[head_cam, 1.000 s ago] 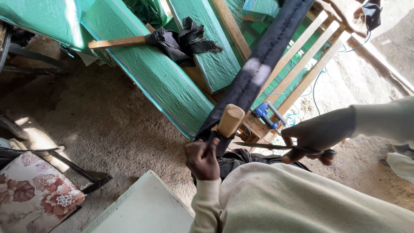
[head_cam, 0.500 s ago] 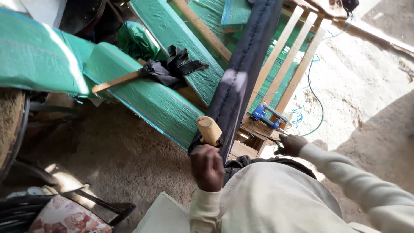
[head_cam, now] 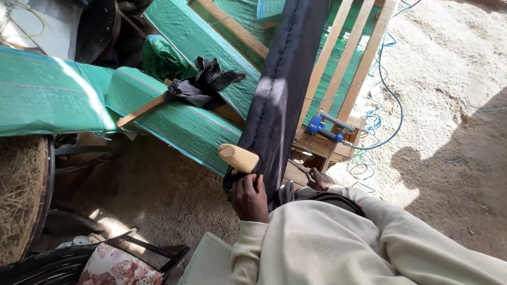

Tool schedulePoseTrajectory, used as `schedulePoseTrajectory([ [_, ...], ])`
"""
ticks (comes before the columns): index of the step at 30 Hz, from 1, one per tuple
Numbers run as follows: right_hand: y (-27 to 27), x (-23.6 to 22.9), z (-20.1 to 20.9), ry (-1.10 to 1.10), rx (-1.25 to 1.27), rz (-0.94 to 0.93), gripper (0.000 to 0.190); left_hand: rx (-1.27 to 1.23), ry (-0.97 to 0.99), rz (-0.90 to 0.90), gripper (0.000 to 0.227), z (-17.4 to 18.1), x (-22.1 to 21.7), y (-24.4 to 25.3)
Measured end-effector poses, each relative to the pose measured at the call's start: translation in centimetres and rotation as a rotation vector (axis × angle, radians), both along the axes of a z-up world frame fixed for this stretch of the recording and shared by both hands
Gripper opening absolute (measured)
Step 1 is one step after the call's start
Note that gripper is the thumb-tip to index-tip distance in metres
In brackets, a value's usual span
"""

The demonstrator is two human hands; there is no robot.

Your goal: Securing black fabric to a wooden furniture frame using a pneumatic stapler.

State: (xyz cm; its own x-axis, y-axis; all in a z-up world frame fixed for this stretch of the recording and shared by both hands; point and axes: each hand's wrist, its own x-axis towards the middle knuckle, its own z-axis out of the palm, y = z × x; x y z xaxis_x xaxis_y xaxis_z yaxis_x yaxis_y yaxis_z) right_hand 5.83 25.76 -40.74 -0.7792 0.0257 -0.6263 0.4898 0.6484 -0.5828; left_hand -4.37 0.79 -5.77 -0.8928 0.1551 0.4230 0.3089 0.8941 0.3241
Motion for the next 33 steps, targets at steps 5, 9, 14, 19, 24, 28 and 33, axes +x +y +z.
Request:
schedulePoseTrajectory([
  [5,-1.0,-0.7,3.6,0.077,0.019,-0.198,0.044,-0.037,-0.033,-0.046,0.014,-0.4,0.1,-0.9],
  [9,-0.8,-1.5,3.8,0.113,0.058,-0.336,0.044,-0.065,-0.046,-0.077,0.011,-0.2,0.0,-1.1],
  [14,1.6,-3.6,0.7,0.104,0.154,-0.289,0.046,-0.035,-0.084,-0.061,0.013,-0.1,-0.1,-1.2],
  [19,5.3,-6.2,-5.1,-0.135,0.306,-0.202,0.06,-0.009,-0.113,-0.069,0.017,-0.4,-0.4,-1.3],
  [24,4.9,-8.3,1.3,-0.263,0.326,-0.193,0.075,0.048,-0.116,-0.178,0.009,1.2,-0.6,-1.0],
  [28,3.0,-8.2,0.5,-0.186,0.458,-0.145,0.07,0.071,-0.062,-0.217,0.011,2.0,-0.9,-0.5],
  [33,0.2,-10.8,10.6,0.398,0.065,-0.251,0.042,-0.139,0.105,-0.336,0.017,2.8,-1.3,0.4],
])
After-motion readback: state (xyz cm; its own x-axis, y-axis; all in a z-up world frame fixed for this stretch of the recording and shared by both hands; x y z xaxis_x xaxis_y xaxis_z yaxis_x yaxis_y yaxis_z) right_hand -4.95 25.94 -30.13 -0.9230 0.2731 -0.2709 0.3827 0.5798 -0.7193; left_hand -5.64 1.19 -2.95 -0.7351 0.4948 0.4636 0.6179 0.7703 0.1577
